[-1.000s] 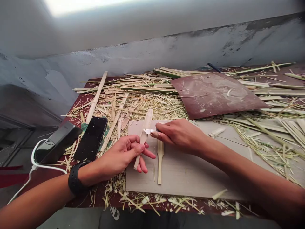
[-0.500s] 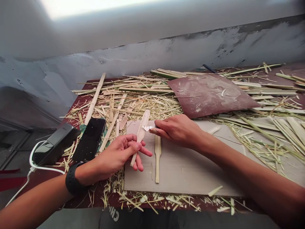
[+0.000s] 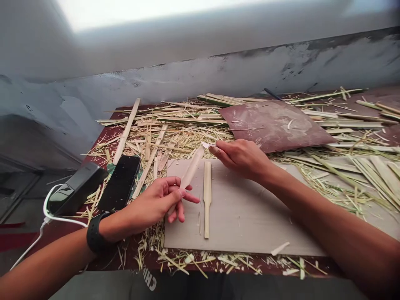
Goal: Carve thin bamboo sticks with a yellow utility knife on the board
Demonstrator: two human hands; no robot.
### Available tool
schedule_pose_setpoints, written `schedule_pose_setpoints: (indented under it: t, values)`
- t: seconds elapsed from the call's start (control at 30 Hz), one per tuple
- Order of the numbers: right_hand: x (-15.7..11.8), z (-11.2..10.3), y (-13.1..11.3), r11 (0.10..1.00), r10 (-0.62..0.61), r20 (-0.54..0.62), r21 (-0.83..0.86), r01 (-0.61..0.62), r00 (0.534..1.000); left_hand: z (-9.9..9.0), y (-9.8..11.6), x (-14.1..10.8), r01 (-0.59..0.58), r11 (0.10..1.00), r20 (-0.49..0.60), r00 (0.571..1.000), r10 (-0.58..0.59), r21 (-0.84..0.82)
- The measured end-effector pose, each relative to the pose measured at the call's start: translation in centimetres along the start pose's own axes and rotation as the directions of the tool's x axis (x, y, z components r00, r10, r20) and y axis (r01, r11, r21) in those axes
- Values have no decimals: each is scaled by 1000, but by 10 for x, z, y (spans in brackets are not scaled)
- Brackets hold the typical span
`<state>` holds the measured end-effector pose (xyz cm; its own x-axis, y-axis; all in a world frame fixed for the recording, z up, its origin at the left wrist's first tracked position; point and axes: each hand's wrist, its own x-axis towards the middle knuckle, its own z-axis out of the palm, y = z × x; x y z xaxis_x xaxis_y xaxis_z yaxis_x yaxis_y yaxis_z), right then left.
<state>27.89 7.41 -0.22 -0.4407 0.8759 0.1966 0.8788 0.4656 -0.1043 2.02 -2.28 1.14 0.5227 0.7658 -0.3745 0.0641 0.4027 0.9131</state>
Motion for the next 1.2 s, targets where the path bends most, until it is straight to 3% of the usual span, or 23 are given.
schedule_pose_setpoints:
  t: [0.33, 0.4, 0.5, 0.63, 0.73, 1.07, 1.2]
  values:
    - [-4, -7, -3, 979, 18, -243, 203, 33, 970, -20, -1, 8, -71, 945, -83, 991, 102, 319]
    - [-8, -8, -9, 975, -24, -262, 207, 80, 965, -25, -1, 9, -102, 888, -82, 985, 154, 448]
    - [-13, -8, -15, 953, -179, -284, 188, 238, 942, -28, 2, 9, -164, 799, -38, 973, 227, 579]
    - [-16, -7, -17, 870, -435, -227, 144, 471, 872, -29, 6, 8, -142, 811, 7, 986, 168, 568]
    - [-16, -5, -18, 828, -534, -163, 97, 553, 829, -30, 8, 8, -131, 816, 9, 988, 153, 563]
    - [-18, -4, -20, 850, -523, -169, -39, 525, 835, -35, 5, 11, -115, 835, -43, 986, 164, 538]
    - [-18, -3, -19, 846, -532, -149, -38, 532, 834, -36, 5, 12, -186, 731, -41, 959, 281, 657]
